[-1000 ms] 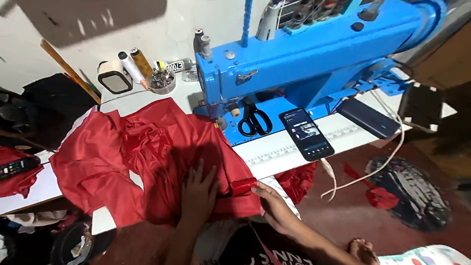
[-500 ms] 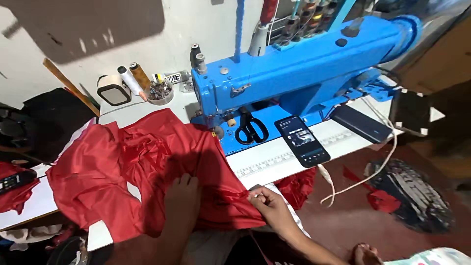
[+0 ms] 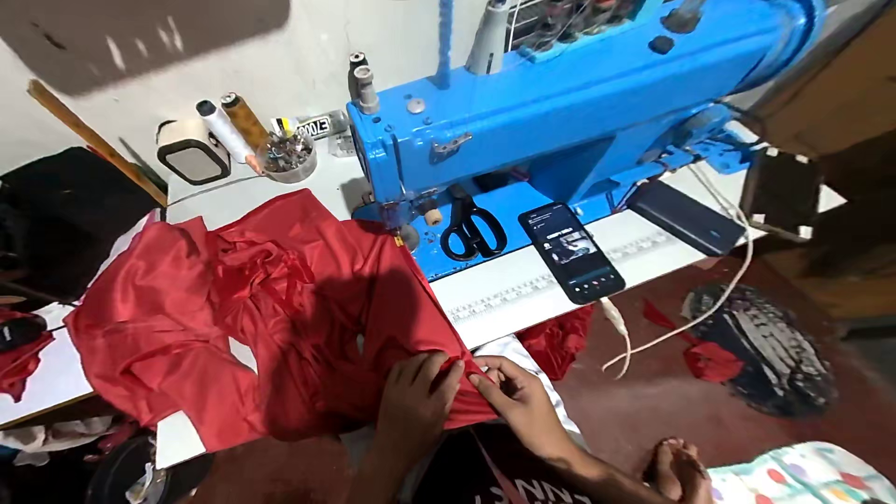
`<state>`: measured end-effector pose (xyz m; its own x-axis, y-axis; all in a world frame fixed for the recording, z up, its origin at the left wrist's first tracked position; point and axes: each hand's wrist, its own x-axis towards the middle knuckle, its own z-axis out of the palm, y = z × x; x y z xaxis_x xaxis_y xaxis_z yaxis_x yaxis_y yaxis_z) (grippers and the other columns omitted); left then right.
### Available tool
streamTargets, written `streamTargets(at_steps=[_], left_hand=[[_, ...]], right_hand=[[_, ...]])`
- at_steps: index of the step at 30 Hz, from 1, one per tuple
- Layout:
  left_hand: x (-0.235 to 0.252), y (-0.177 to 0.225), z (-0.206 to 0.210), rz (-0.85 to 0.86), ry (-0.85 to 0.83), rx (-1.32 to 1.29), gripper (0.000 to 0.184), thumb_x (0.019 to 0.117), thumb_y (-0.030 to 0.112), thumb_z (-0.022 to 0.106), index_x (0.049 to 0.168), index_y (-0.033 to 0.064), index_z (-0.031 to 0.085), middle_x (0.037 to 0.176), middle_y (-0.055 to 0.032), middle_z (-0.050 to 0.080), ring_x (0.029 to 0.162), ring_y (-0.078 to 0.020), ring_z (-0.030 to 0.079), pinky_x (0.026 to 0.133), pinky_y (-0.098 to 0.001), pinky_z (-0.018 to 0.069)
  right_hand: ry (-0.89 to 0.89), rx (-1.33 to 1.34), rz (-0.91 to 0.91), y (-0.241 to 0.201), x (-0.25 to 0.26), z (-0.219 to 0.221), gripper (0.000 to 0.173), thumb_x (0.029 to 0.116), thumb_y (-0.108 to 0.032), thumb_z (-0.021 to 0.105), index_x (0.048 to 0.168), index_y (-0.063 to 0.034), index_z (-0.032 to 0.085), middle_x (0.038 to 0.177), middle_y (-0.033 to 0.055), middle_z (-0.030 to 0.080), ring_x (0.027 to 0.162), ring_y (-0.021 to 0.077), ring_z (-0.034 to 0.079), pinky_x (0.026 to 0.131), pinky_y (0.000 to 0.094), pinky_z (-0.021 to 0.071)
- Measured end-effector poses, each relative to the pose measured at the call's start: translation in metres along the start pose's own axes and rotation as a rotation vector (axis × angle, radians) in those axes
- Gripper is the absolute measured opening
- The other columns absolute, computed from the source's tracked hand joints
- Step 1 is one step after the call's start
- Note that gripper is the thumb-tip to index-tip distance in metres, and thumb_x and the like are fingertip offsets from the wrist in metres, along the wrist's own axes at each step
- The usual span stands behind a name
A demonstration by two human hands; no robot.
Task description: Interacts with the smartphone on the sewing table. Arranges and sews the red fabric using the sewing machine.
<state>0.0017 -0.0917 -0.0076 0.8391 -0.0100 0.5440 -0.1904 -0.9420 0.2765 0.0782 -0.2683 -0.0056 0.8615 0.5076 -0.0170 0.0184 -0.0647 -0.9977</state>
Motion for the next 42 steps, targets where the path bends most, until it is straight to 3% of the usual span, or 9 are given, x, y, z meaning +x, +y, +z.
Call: streamTargets(at_steps=[5,9,14,17,19,22,26,31,42], left_hand=[[-0.004,0.001,0.004,0.031,0.008,0.050,0.025,0.1018,0.033,0.057,0.112,0.0228,0.077,0.119,-0.0062,0.072,0.111,-0.0228,0.066,0.095,-0.0372,0.0511],[0.000,0.001,0.002,0.021,0.016,-0.010,0.025,0.0990,0.027,0.057,0.101,0.0179,0.080,0.113,-0.0051,0.075,0.107,-0.0211,0.069,0.094,-0.0367,0.0534],[0.034,-0.005,-0.010,-0.178,0.060,-0.095,0.020,0.0922,0.023,0.065,0.089,0.0093,0.079,0.103,-0.0074,0.077,0.099,-0.0226,0.073,0.085,-0.0394,0.0587],[0.054,-0.013,-0.009,-0.372,-0.134,0.013,0.056,0.0853,0.054,0.072,0.113,0.0058,0.074,0.134,-0.0202,0.065,0.128,-0.0419,0.059,0.099,-0.0606,0.0485],[0.055,-0.020,-0.003,-0.428,-0.203,0.067,0.084,0.0796,0.070,0.067,0.131,0.0042,0.066,0.150,-0.0242,0.052,0.142,-0.0464,0.045,0.108,-0.0644,0.0391],[0.051,-0.029,0.001,-0.400,-0.239,0.163,0.105,0.0805,0.082,0.053,0.149,0.0028,0.051,0.157,-0.0258,0.043,0.146,-0.0460,0.038,0.115,-0.0632,0.0325],[0.052,-0.034,0.000,-0.359,-0.237,0.197,0.108,0.0783,0.081,0.055,0.151,0.0023,0.048,0.156,-0.0283,0.042,0.146,-0.0478,0.038,0.116,-0.0672,0.0278],[0.055,-0.043,-0.003,-0.367,-0.292,0.218,0.117,0.0735,0.090,0.051,0.152,0.0046,0.048,0.160,-0.0251,0.038,0.149,-0.0482,0.032,0.116,-0.0702,0.0244],[0.061,-0.057,-0.012,-0.393,-0.358,0.231,0.127,0.0668,0.097,0.049,0.156,0.0068,0.043,0.163,-0.0190,0.036,0.151,-0.0450,0.030,0.116,-0.0716,0.0231]], right_hand=[[-0.010,-0.297,-0.333,0.008,-0.001,0.000,0.033,0.0980,-0.017,0.064,0.124,0.0022,0.071,0.102,0.0091,0.076,0.088,0.0023,0.070,0.083,0.0161,0.0564],[-0.002,-0.569,-0.497,0.012,0.001,0.000,0.032,0.0999,-0.018,0.058,0.121,-0.0020,0.074,0.078,0.0082,0.068,0.066,0.0111,0.062,0.065,0.0204,0.0539],[-0.032,-0.721,-0.548,0.013,0.002,0.003,0.034,0.1004,-0.017,0.053,0.123,-0.0013,0.073,0.076,0.0087,0.066,0.061,0.0176,0.063,0.059,0.0294,0.0562],[-0.063,-0.737,-0.529,0.009,0.000,0.003,0.036,0.1008,-0.018,0.052,0.124,-0.0001,0.072,0.079,0.0095,0.068,0.063,0.0191,0.065,0.060,0.0314,0.0576],[-0.068,-0.734,-0.529,0.006,0.001,0.000,0.037,0.1010,-0.020,0.051,0.123,0.0000,0.073,0.079,0.0092,0.071,0.064,0.0188,0.068,0.061,0.0316,0.0584],[-0.039,-0.755,-0.586,-0.003,0.017,-0.008,0.034,0.1026,-0.025,0.051,0.112,-0.0047,0.077,0.081,0.0060,0.074,0.070,0.0171,0.072,0.064,0.0319,0.0599],[-0.074,-0.772,-0.782,-0.026,0.077,-0.010,0.031,0.1037,-0.022,0.052,0.106,-0.0063,0.078,0.092,0.0072,0.075,0.087,0.0223,0.071,0.079,0.0346,0.0580],[-0.349,-0.863,-0.860,-0.026,0.151,-0.001,0.034,0.1001,-0.010,0.051,0.124,-0.0163,0.074,0.134,0.0063,0.068,0.125,0.0358,0.061,0.103,0.0565,0.0477],[-0.291,-0.899,-0.895,-0.010,0.156,0.001,0.030,0.0986,-0.011,0.051,0.114,-0.0161,0.077,0.128,-0.0008,0.072,0.123,0.0300,0.063,0.104,0.0527,0.0463]])
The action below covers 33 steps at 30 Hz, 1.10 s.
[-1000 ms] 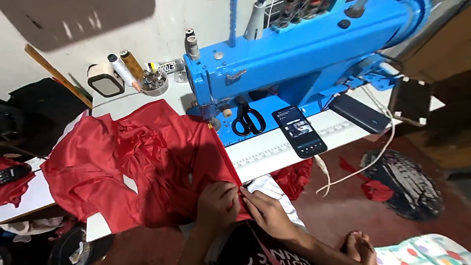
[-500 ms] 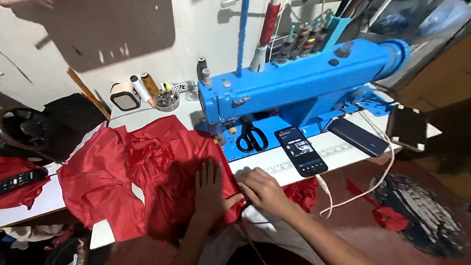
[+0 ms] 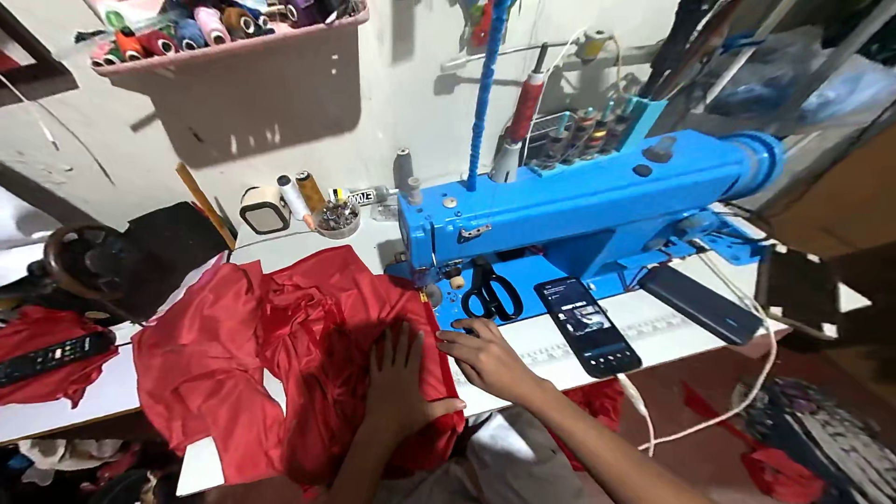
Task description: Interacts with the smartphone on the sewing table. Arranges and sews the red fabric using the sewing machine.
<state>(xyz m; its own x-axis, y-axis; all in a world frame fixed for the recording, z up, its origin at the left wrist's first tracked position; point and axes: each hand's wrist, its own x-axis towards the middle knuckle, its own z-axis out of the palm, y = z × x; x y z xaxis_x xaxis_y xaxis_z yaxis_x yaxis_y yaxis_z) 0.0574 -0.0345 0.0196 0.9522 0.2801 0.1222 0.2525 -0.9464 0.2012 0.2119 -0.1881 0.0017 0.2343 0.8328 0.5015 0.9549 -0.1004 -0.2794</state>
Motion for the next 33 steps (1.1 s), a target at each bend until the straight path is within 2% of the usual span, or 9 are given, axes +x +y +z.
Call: streamTargets(at_steps=[7,12,20,23,29,33], left_hand=[[0.003,-0.006,0.003,0.016,0.029,-0.003,0.127,0.0676,0.097,0.047,0.155,0.0051,0.043,0.162,-0.0202,0.037,0.150,-0.0448,0.032,0.116,-0.0706,0.0242],[0.011,-0.011,0.002,0.013,0.019,-0.009,0.126,0.0690,0.097,0.046,0.156,0.0052,0.042,0.163,-0.0205,0.036,0.152,-0.0466,0.027,0.118,-0.0713,0.0186],[0.022,-0.015,0.005,0.016,0.068,-0.038,0.125,0.0688,0.095,0.049,0.155,0.0047,0.044,0.161,-0.0226,0.038,0.151,-0.0483,0.028,0.117,-0.0729,0.0187],[0.026,-0.015,0.002,0.012,0.038,-0.050,0.125,0.0698,0.095,0.050,0.156,0.0049,0.041,0.163,-0.0226,0.035,0.152,-0.0472,0.025,0.118,-0.0720,0.0164],[0.036,-0.022,0.005,0.029,0.058,-0.049,0.125,0.0708,0.095,0.049,0.155,0.0033,0.042,0.162,-0.0243,0.035,0.151,-0.0482,0.027,0.116,-0.0746,0.0174],[0.045,-0.023,-0.002,-0.004,-0.028,-0.069,0.126,0.0705,0.094,0.052,0.158,0.0050,0.037,0.165,-0.0229,0.030,0.154,-0.0478,0.020,0.118,-0.0733,0.0124]], right_hand=[[0.000,-0.021,-0.010,0.002,0.005,0.002,0.029,0.0993,-0.013,0.052,0.113,-0.0168,0.076,0.128,-0.0008,0.072,0.124,0.0312,0.063,0.104,0.0560,0.0453],[0.012,-0.037,-0.003,0.005,0.011,0.005,0.028,0.1001,-0.014,0.051,0.111,-0.0172,0.076,0.126,-0.0013,0.073,0.124,0.0308,0.063,0.104,0.0557,0.0448],[0.024,-0.049,0.012,0.010,0.025,0.008,0.027,0.1000,-0.013,0.051,0.109,-0.0165,0.076,0.124,-0.0014,0.074,0.124,0.0305,0.063,0.105,0.0562,0.0436],[0.023,-0.058,0.012,0.013,0.029,0.008,0.029,0.0984,-0.011,0.051,0.111,-0.0167,0.076,0.124,-0.0014,0.073,0.124,0.0312,0.062,0.106,0.0571,0.0431],[0.008,-0.075,0.039,0.015,0.036,0.007,0.031,0.0937,-0.006,0.055,0.113,-0.0157,0.076,0.126,0.0009,0.073,0.124,0.0348,0.062,0.104,0.0605,0.0435],[-0.047,-0.098,0.064,0.017,0.042,0.005,0.035,0.0911,-0.003,0.058,0.119,-0.0161,0.075,0.128,0.0044,0.071,0.125,0.0396,0.060,0.103,0.0645,0.0430]])
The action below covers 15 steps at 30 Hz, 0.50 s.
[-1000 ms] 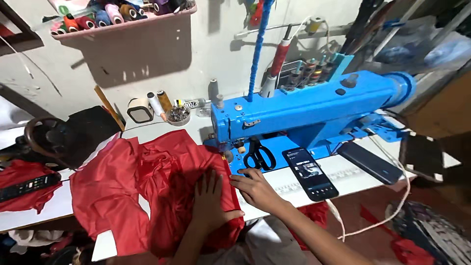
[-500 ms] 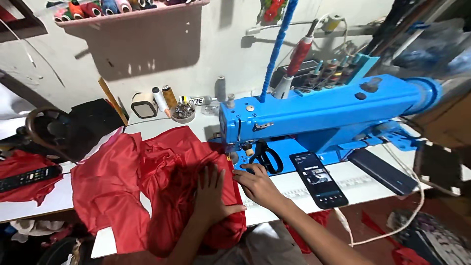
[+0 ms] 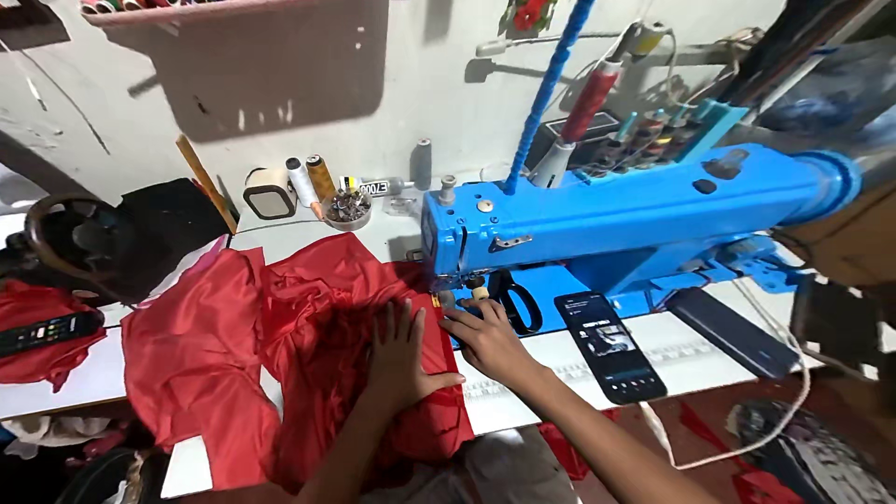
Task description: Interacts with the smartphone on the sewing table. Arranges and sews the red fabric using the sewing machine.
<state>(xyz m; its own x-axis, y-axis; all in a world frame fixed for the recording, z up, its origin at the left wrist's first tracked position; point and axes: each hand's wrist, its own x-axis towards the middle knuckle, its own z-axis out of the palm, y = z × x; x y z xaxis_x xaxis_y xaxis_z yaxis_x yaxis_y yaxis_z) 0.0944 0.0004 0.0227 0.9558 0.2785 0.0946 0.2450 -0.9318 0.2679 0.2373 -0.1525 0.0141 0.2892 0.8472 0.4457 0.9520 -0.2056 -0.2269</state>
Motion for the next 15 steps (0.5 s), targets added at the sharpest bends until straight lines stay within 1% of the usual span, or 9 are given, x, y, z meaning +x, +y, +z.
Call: streamTargets(at_steps=[3,6,11,15], left_hand=[[0.005,-0.003,0.001,0.010,0.023,0.003,0.125,0.0708,0.094,0.051,0.158,0.0049,0.038,0.163,-0.0242,0.032,0.153,-0.0495,0.021,0.118,-0.0745,0.0125],[0.011,-0.006,0.001,0.008,0.022,0.008,0.125,0.0713,0.094,0.049,0.158,0.0055,0.037,0.164,-0.0239,0.032,0.153,-0.0494,0.021,0.117,-0.0751,0.0121],[0.020,-0.007,-0.005,-0.017,-0.038,0.000,0.123,0.0725,0.092,0.052,0.159,0.0066,0.035,0.165,-0.0231,0.029,0.154,-0.0478,0.017,0.117,-0.0751,0.0087],[0.028,-0.012,-0.008,-0.022,-0.085,0.002,0.122,0.0743,0.091,0.051,0.160,0.0071,0.033,0.165,-0.0231,0.030,0.155,-0.0477,0.016,0.118,-0.0742,0.0066]], right_hand=[[0.005,-0.018,0.029,0.000,0.002,0.003,0.037,0.0896,-0.002,0.061,0.121,-0.0175,0.075,0.127,0.0086,0.071,0.124,0.0421,0.060,0.103,0.0663,0.0432],[0.025,-0.037,0.049,0.001,0.003,0.005,0.041,0.0877,-0.001,0.063,0.123,-0.0195,0.074,0.128,0.0118,0.069,0.123,0.0440,0.060,0.103,0.0666,0.0433],[0.067,0.000,0.051,0.003,0.000,0.007,0.039,0.0859,-0.003,0.064,0.117,-0.0222,0.077,0.126,0.0112,0.070,0.123,0.0434,0.059,0.102,0.0662,0.0426],[0.070,-0.022,0.056,0.003,0.000,0.008,0.042,0.0871,-0.003,0.063,0.120,-0.0255,0.076,0.127,0.0112,0.069,0.122,0.0428,0.060,0.102,0.0655,0.0428]])
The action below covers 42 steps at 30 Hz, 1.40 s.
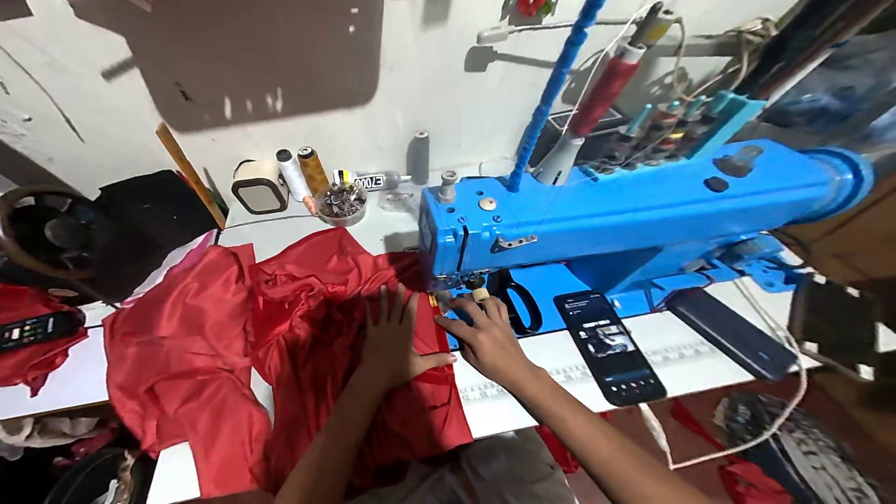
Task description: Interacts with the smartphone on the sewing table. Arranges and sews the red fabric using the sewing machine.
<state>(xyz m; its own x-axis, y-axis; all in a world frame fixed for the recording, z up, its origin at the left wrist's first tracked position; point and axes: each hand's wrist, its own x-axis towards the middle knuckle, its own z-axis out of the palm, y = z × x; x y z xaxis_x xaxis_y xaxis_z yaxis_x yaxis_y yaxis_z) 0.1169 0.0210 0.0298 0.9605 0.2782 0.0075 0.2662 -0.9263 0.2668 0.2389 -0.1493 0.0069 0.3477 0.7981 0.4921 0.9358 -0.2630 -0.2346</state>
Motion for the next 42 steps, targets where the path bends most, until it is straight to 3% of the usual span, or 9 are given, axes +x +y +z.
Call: streamTargets(at_steps=[8,23,27,32,35,37,39,40,42], left_hand=[[0.017,-0.005,-0.010,-0.037,-0.105,0.046,0.121,0.0762,0.092,0.048,0.160,0.0056,0.032,0.167,-0.0217,0.025,0.157,-0.0453,0.008,0.119,-0.0728,0.0023],[0.049,-0.013,-0.015,-0.111,-0.146,0.064,0.116,0.0786,0.090,0.050,0.163,0.0121,0.027,0.171,-0.0186,0.014,0.158,-0.0429,-0.001,0.120,-0.0714,-0.0015],[0.054,-0.017,-0.012,-0.099,-0.054,0.020,0.117,0.0764,0.090,0.053,0.161,0.0120,0.031,0.170,-0.0163,0.017,0.158,-0.0411,0.003,0.121,-0.0695,0.0040],[0.056,-0.019,-0.012,-0.099,-0.041,0.019,0.119,0.0756,0.091,0.053,0.163,0.0138,0.029,0.171,-0.0137,0.017,0.159,-0.0384,0.001,0.122,-0.0679,-0.0015],[0.053,-0.018,-0.012,0.024,0.076,0.069,0.105,0.0803,0.083,0.057,0.151,0.0056,0.049,0.162,-0.0194,0.037,0.156,-0.0388,0.020,0.123,-0.0645,0.0087],[0.045,-0.014,-0.008,0.222,0.303,0.138,0.072,0.0870,0.067,0.065,0.112,-0.0010,0.073,0.128,-0.0243,0.066,0.131,-0.0424,0.055,0.109,-0.0634,0.0374],[0.031,0.000,-0.001,0.323,0.466,0.113,0.039,0.0931,0.039,0.071,0.092,0.0000,0.075,0.102,-0.0200,0.072,0.104,-0.0388,0.069,0.090,-0.0573,0.0531],[0.019,0.011,-0.001,0.277,0.443,0.046,0.028,0.0962,0.026,0.067,0.092,-0.0006,0.076,0.100,-0.0184,0.073,0.100,-0.0365,0.070,0.087,-0.0541,0.0553],[-0.010,0.035,-0.018,0.073,0.119,-0.143,0.030,0.1050,0.015,0.051,0.112,-0.0036,0.073,0.121,-0.0205,0.069,0.118,-0.0360,0.065,0.103,-0.0506,0.0500]], right_hand=[[0.031,0.015,0.015,-0.001,0.000,0.000,0.039,0.0849,-0.003,0.064,0.114,-0.0248,0.079,0.124,0.0130,0.070,0.119,0.0454,0.060,0.099,0.0661,0.0443],[-0.008,-0.070,0.099,-0.005,0.003,0.002,0.045,0.0896,-0.004,0.064,0.126,-0.0271,0.073,0.127,0.0187,0.068,0.123,0.0497,0.058,0.103,0.0695,0.0403],[0.061,-0.001,0.101,-0.002,0.002,0.000,0.033,0.0953,-0.013,0.057,0.122,-0.0195,0.075,0.122,0.0176,0.069,0.122,0.0475,0.059,0.102,0.0687,0.0417],[-0.015,0.107,0.329,-0.042,-0.021,-0.026,0.036,0.0995,-0.041,0.060,0.104,-0.0089,0.077,0.114,0.0170,0.070,0.117,0.0448,0.060,0.094,0.0648,0.0463],[-0.163,0.209,0.425,-0.078,-0.037,-0.035,0.039,0.0923,-0.042,0.072,0.100,-0.0035,0.074,0.112,0.0207,0.069,0.115,0.0465,0.060,0.091,0.0656,0.0461],[-0.187,0.272,0.446,-0.089,-0.040,-0.033,0.031,0.0926,-0.032,0.072,0.096,-0.0008,0.073,0.111,0.0214,0.068,0.114,0.0452,0.060,0.091,0.0630,0.0457],[-0.217,0.433,0.517,-0.088,-0.036,-0.039,0.027,0.0958,-0.025,0.068,0.097,0.0015,0.071,0.110,0.0200,0.068,0.112,0.0384,0.062,0.094,0.0558,0.0479],[-0.234,0.545,0.577,-0.086,-0.032,-0.045,0.026,0.0982,-0.024,0.065,0.100,0.0021,0.069,0.106,0.0174,0.068,0.104,0.0308,0.064,0.092,0.0483,0.0512],[-0.248,0.816,0.724,-0.081,-0.027,-0.055,0.022,0.1012,-0.020,0.061,0.104,0.0015,0.063,0.087,0.0081,0.062,0.076,0.0143,0.060,0.072,0.0322,0.0520]])
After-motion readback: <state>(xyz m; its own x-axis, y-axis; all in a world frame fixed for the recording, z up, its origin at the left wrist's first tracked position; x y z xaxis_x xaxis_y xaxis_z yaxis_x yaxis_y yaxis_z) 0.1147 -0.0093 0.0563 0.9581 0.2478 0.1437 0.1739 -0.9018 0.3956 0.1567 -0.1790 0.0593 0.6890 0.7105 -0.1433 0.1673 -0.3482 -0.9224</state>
